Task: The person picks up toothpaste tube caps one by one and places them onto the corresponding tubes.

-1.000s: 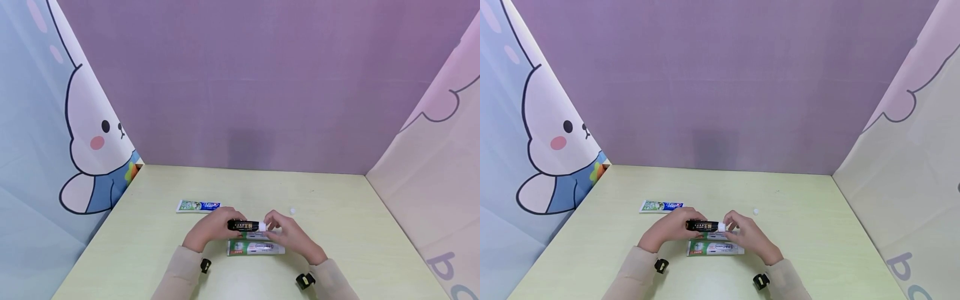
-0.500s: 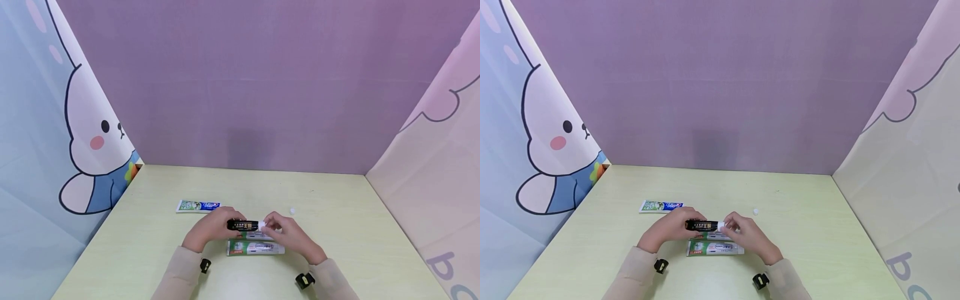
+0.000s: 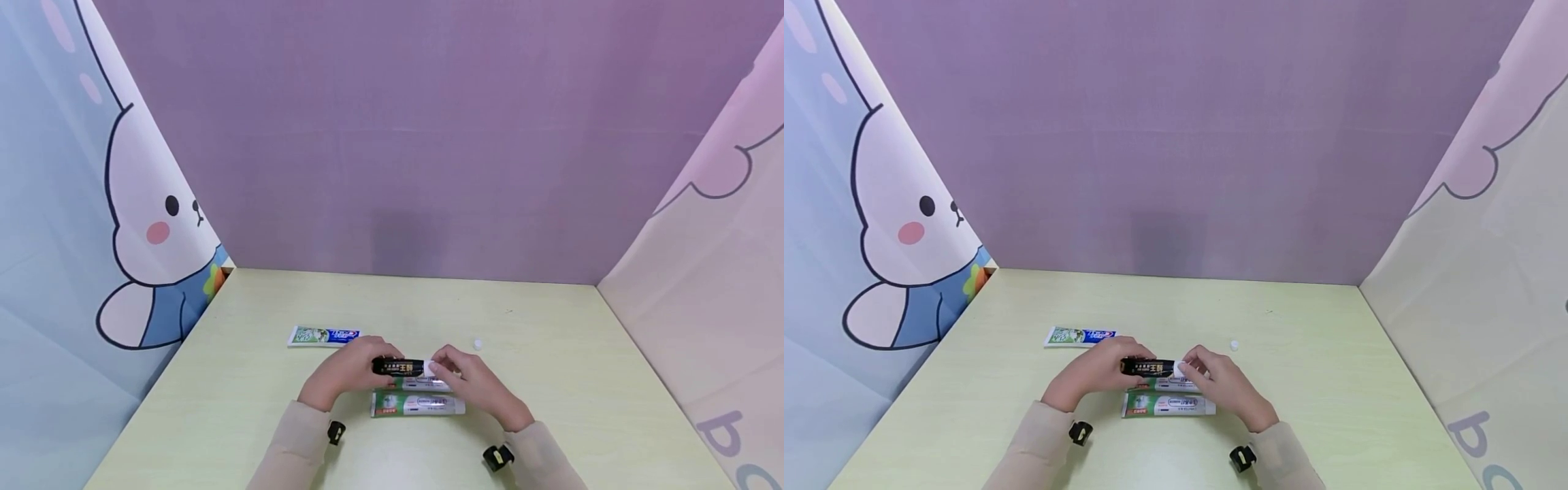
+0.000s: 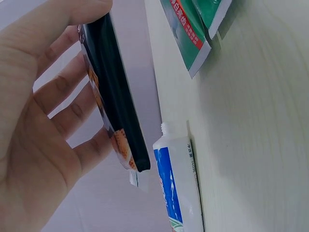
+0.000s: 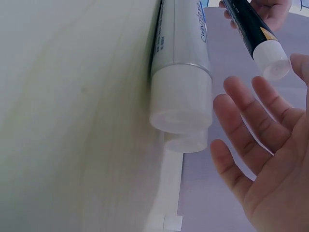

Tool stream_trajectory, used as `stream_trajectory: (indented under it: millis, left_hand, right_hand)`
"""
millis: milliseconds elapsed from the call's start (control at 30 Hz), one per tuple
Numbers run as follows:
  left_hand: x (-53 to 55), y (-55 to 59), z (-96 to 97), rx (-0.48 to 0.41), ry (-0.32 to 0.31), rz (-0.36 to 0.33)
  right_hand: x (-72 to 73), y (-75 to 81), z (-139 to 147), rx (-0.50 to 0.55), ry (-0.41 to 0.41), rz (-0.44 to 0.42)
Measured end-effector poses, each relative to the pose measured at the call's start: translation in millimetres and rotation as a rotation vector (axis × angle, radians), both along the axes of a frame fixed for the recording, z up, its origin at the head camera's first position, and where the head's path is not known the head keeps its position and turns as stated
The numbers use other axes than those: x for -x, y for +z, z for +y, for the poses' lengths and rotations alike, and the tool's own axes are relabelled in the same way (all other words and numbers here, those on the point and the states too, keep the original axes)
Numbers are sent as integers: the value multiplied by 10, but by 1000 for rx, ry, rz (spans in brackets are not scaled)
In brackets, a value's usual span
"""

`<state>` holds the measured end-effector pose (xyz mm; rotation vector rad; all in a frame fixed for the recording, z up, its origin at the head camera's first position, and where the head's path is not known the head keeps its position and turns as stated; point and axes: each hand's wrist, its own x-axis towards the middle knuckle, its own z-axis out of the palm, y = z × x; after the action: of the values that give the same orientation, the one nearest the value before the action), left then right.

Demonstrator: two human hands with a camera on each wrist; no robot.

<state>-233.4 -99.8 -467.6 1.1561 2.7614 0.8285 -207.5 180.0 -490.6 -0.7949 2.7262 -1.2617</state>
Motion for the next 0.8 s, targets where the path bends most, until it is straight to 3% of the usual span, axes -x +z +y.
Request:
stream_trajectory:
  millis: [300, 800]
  left_hand:
    - [17, 8, 6, -3, -8, 9]
    - [19, 12, -3, -16, -17, 8]
  right_hand:
    - [-18, 29, 18, 78, 30, 19]
    - [-15, 13, 0, 91, 119, 145]
